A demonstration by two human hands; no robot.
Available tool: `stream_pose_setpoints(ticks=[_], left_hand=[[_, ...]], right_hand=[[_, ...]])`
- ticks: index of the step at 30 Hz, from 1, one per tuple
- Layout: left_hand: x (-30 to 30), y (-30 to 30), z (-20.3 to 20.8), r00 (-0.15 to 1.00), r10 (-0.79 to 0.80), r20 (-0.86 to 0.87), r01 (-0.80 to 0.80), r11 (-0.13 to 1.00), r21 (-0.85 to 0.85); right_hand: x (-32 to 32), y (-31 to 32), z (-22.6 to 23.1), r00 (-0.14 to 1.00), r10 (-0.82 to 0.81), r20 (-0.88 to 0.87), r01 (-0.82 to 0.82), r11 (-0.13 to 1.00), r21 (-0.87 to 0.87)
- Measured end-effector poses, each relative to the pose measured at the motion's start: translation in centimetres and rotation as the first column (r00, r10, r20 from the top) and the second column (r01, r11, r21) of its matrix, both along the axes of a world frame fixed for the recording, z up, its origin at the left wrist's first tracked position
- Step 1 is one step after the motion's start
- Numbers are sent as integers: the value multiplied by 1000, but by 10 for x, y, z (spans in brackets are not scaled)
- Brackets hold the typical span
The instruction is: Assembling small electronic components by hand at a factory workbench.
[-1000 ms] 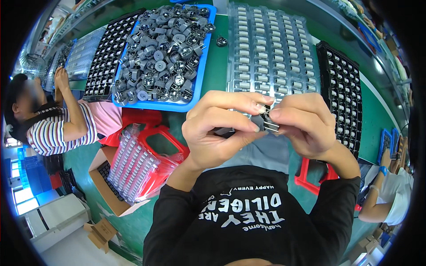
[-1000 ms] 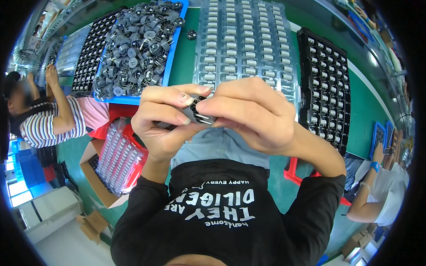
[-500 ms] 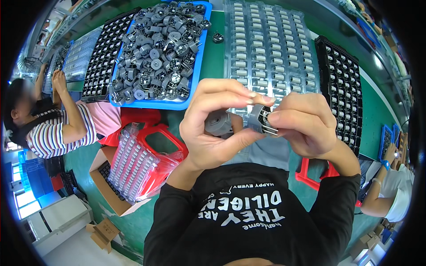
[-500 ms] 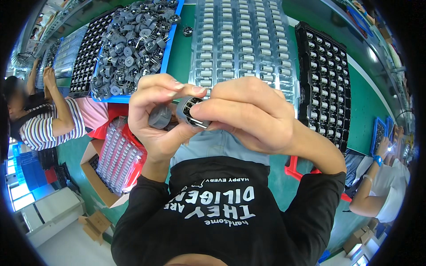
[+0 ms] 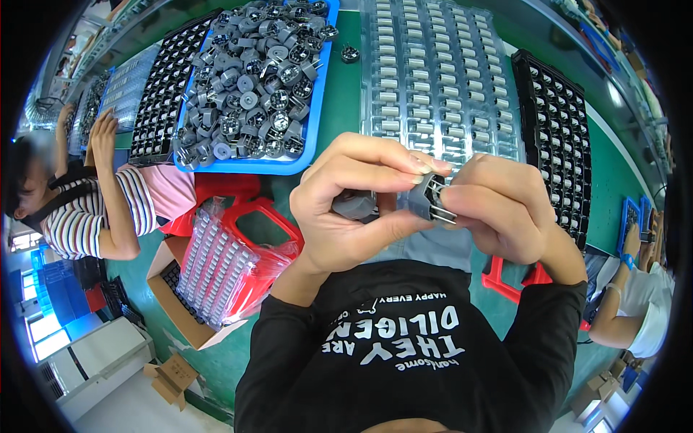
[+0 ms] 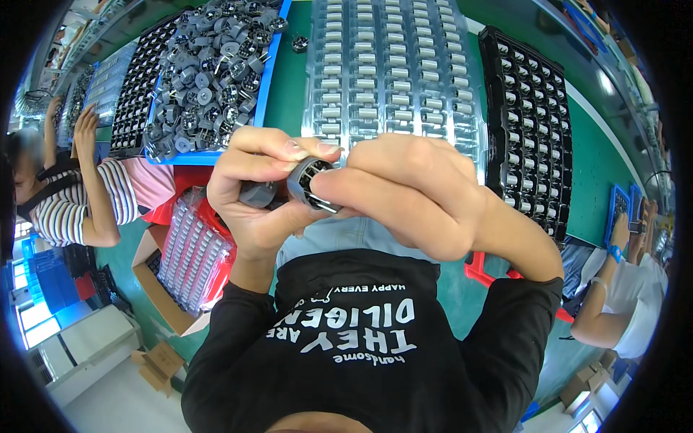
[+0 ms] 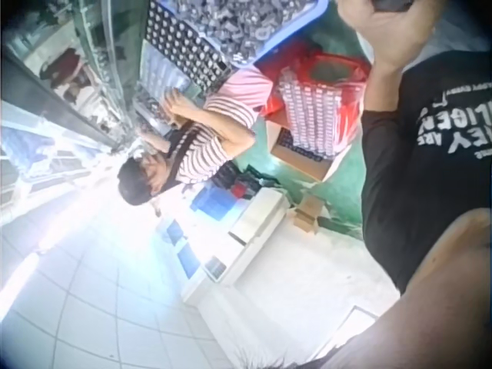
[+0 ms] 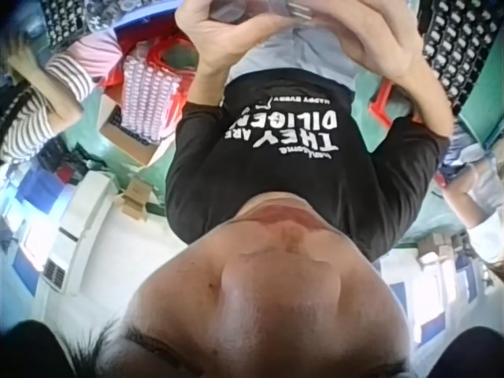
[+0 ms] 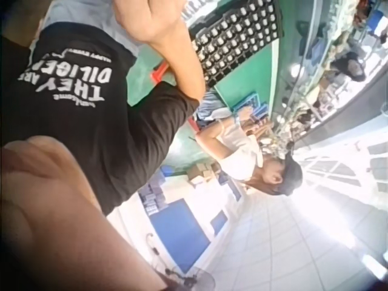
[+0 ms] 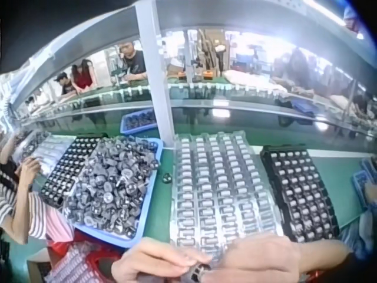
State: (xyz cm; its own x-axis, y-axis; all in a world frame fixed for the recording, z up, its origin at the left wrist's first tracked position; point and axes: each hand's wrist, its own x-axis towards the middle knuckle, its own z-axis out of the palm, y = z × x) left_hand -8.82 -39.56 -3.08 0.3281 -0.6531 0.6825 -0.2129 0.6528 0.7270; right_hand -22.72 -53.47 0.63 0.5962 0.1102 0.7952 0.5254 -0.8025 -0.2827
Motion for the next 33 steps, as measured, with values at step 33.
stream_pose_setpoints(ticks=[33], left_hand=[[-3, 1, 2, 991, -56, -123, 37, 987, -153]], right_hand=[[1, 1, 8, 990, 113, -86, -105, 991, 88]])
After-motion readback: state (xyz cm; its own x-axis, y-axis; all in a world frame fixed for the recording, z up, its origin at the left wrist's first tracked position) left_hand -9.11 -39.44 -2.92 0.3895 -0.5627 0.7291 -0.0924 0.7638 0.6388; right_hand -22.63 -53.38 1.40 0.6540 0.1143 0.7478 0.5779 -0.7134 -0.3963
